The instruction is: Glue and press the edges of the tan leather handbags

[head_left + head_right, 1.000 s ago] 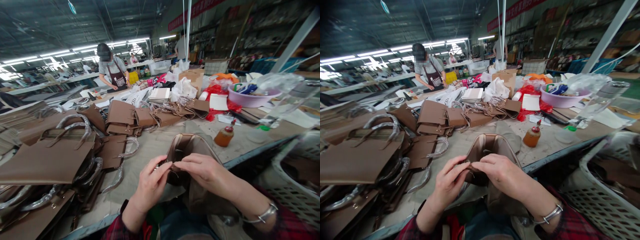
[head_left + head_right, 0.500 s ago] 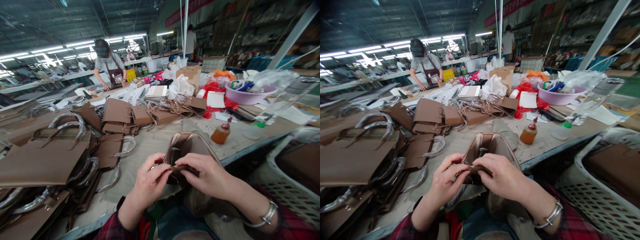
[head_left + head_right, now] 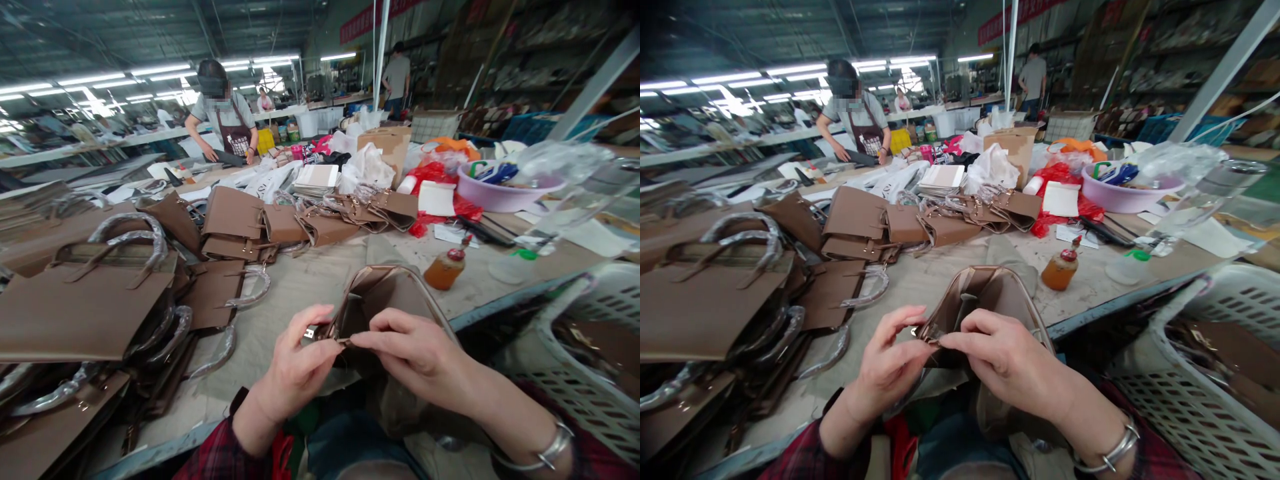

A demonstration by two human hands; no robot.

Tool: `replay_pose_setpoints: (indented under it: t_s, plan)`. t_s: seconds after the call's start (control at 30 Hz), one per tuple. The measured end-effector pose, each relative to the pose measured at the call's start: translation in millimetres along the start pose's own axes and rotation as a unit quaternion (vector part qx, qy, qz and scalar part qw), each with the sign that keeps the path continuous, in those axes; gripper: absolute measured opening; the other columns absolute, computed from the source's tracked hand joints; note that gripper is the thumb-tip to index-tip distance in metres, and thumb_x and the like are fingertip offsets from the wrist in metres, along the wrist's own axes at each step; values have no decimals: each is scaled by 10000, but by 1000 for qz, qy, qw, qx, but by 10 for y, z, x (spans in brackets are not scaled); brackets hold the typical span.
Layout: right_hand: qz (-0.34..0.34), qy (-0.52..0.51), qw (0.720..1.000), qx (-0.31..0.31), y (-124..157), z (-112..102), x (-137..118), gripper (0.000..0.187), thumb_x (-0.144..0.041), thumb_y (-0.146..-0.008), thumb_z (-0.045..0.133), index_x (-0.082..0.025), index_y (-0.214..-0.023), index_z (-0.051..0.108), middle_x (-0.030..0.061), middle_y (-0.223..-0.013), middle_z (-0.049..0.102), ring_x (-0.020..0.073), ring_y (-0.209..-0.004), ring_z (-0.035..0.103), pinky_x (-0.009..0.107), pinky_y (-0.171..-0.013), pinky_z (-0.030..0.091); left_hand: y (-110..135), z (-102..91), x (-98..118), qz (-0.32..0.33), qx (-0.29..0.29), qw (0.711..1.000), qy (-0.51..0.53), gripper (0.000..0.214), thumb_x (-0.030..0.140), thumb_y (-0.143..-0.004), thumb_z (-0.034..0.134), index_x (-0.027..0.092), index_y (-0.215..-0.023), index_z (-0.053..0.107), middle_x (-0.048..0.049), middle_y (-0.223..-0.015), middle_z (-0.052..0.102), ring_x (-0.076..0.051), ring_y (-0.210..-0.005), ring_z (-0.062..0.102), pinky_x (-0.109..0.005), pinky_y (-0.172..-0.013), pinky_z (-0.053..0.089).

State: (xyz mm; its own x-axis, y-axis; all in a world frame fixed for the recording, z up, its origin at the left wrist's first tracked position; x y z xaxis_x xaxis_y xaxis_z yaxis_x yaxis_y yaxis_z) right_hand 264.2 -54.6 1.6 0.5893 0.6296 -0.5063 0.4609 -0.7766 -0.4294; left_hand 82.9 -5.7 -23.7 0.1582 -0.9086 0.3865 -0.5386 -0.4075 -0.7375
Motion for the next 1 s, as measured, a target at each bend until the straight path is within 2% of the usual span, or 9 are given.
replay_pose_setpoints:
  t_s: [0.17,0.3,0.67,0.8,0.9,1.0]
  plan:
    - [7,-11,1000,6,27,9,21,442,-53,-904,479,-255,-1289,556,45,-1010,553,99,-876,538,207,-713,440,-30,8,19,1,-7,1000,-14,307,20,-849,629,210,-1089,646,-95,-1252,534,-191,-1124,548,-320,-910,498]
    - [19,-16,1000,13,25,-2,29,444,-69,-907,499,-266,-1304,537,34,-1005,552,88,-865,539,198,-712,437,-65,16,30,-12,-10,1000,-6,307,32,-847,651,183,-1114,641,-103,-1221,556,-189,-1111,558,-319,-921,500]
    - [66,-37,997,-5,54,36,42,249,-110,-936,474,-217,-1129,589,28,-1007,530,82,-885,534,194,-740,428,-121,41,48,-35,-28,999,1,175,62,-863,645,171,-999,646,-80,-1180,568,-166,-1096,561,-286,-925,484]
    - [86,-55,995,-1,40,15,81,160,-192,-968,476,-206,-1039,619,23,-960,534,83,-839,528,201,-709,416,-137,44,49,-42,-32,999,8,122,84,-871,639,174,-953,649,-79,-1194,563,-164,-1087,561,-283,-921,479]
    - [98,-33,995,-5,-9,-6,98,179,-233,-978,464,-190,-945,635,26,-914,545,100,-796,520,227,-677,408,-138,52,30,-50,-38,998,10,91,87,-875,625,167,-915,642,-78,-1203,570,-160,-1075,568,-283,-928,472]
    - [94,2,996,1,-72,-33,73,167,-198,-966,464,-195,-998,628,33,-960,572,124,-852,536,249,-727,427,-150,46,15,-51,-39,998,6,101,79,-877,610,166,-918,642,-80,-1211,568,-159,-1092,563,-276,-935,469]
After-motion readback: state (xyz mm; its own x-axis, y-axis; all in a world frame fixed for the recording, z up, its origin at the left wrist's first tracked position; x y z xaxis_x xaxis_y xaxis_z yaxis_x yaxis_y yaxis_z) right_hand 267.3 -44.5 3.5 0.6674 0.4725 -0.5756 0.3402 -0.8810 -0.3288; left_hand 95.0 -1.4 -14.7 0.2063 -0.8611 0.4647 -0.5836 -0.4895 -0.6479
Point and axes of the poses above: each hand's wrist, its own y-axis away from the middle knuckle, its own z-axis out of the palm, x = y × z, the point moved 5 cm from there along -y, towards the middle knuckle
